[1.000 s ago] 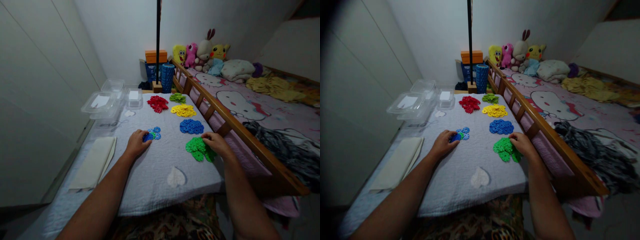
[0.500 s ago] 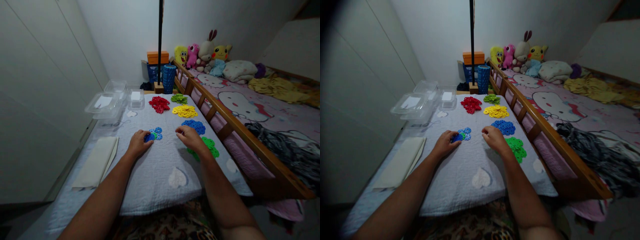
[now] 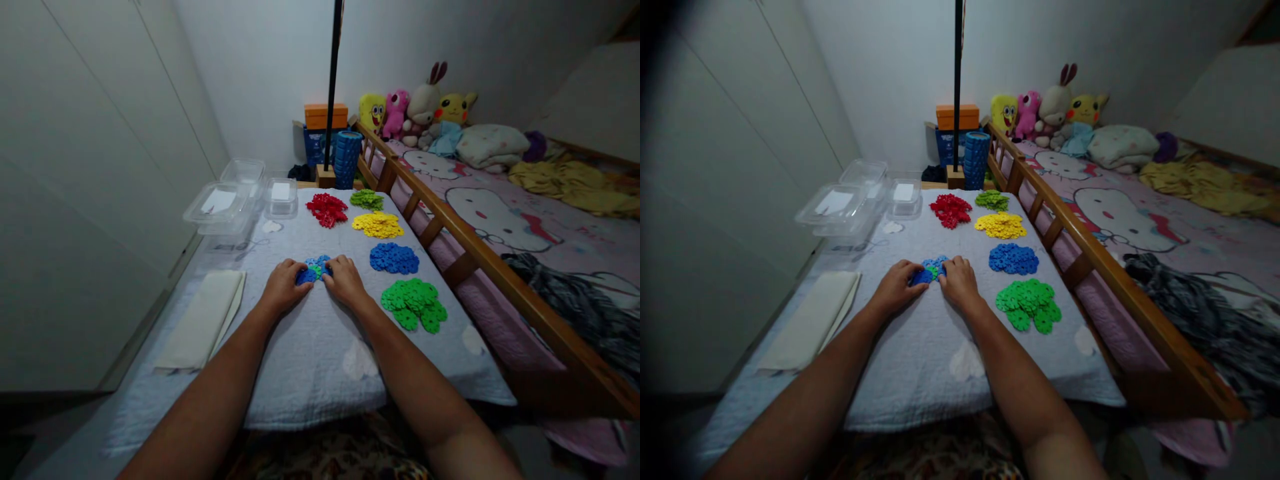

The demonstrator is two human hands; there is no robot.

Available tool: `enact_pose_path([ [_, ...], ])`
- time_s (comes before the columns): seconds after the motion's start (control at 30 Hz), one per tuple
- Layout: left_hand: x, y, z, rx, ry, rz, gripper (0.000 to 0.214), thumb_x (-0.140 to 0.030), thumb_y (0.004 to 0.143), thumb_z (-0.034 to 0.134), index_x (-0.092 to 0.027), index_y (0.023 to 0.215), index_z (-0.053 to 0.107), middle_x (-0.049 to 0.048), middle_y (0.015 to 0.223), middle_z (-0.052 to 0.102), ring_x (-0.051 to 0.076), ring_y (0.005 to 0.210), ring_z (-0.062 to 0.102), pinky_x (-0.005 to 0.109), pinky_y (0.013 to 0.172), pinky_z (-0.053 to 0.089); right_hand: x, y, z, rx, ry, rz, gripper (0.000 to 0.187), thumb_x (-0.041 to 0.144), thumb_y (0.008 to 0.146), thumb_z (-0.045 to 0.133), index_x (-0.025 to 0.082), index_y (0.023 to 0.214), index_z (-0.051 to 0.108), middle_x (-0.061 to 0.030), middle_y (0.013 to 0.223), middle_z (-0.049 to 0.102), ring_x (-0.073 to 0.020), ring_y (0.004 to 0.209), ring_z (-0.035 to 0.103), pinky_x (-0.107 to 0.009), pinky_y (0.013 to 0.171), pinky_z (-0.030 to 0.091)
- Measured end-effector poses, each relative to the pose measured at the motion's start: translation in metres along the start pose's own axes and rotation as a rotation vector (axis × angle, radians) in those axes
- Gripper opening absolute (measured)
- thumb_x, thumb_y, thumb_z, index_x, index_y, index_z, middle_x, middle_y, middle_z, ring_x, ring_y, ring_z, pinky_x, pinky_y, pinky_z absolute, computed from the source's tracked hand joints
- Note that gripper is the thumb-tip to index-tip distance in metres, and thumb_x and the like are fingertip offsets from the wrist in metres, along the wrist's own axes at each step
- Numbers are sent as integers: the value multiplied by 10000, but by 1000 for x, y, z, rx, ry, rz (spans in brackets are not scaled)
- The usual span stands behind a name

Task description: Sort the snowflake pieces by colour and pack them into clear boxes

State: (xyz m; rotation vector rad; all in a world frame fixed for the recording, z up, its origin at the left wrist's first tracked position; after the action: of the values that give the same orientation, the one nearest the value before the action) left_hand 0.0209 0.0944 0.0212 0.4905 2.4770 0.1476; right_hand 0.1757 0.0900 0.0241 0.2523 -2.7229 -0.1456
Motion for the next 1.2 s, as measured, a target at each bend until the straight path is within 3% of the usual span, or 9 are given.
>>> enact_pose_path([
  [0.17, -2, 0, 0, -4, 8, 3, 351, -356, 786, 703, -197, 1099, 714, 87, 1028, 654, 254, 951, 620, 391, 890, 507, -7, 2, -3, -19, 103, 6, 182, 231, 854, 702, 175, 1024, 668, -95, 1086, 654, -227, 1058, 556, -336, 953, 429],
  [0.37, -2, 0, 1, 21, 27, -18, 356, -364, 791, 688, -195, 1104, 708, 90, 1037, 663, 259, 975, 620, 388, 904, 501, -17, -1, -11, -17, 347, 79, 76, 170, 827, 634, 196, 898, 634, 3, 826, 660, -152, 779, 581, -259, 735, 410],
  [0.53, -1, 1, 2, 41, 43, -27, 374, -372, 793, 679, -183, 1114, 709, 101, 1043, 658, 267, 979, 623, 399, 911, 498, -46, 1, -47, -143, 428, 125, 95, 210, 806, 579, 203, 888, 626, 34, 728, 612, -143, 686, 560, -252, 675, 400],
  [0.63, 0, 1, 1, 28, 31, -22, 360, -366, 787, 683, -204, 1108, 711, 89, 1031, 656, 258, 963, 623, 393, 905, 500, -78, 3, -78, -239, 402, 186, 114, 216, 782, 563, 203, 882, 616, 29, 717, 603, -156, 685, 558, -261, 666, 408],
  [0.8, 0, 0, 1, 17, 29, -22, 354, -365, 780, 691, -199, 1092, 716, 92, 1026, 657, 263, 963, 615, 401, 905, 498, -129, 6, -108, -250, 297, 279, 167, 161, 724, 563, 198, 866, 643, -4, 813, 666, -167, 769, 601, -274, 730, 440],
  [0.97, 1, 1, 2, 25, 41, -29, 368, -376, 786, 684, -199, 1107, 710, 91, 1022, 649, 265, 963, 616, 399, 902, 496, -160, 14, -115, -212, 182, 323, 159, 111, 695, 580, 183, 812, 659, 2, 776, 670, -149, 730, 580, -250, 690, 420],
  [1.2, 2, 1, 2, 27, 39, -29, 364, -378, 784, 693, -200, 1101, 707, 89, 1014, 647, 265, 963, 612, 399, 906, 493, -178, 18, -112, -204, 59, 353, 180, 69, 699, 570, 178, 789, 681, -10, 772, 679, -157, 741, 586, -259, 726, 435],
])
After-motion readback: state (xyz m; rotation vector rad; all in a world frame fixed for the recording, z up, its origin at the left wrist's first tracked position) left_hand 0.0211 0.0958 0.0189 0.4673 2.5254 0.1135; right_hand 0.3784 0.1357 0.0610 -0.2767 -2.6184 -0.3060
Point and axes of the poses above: each hand's wrist, its own y-axis towards the middle knuckle, its own z-axis out of the palm, x = y × z, the point moved 9 cm from there along y, towards the middle knuckle
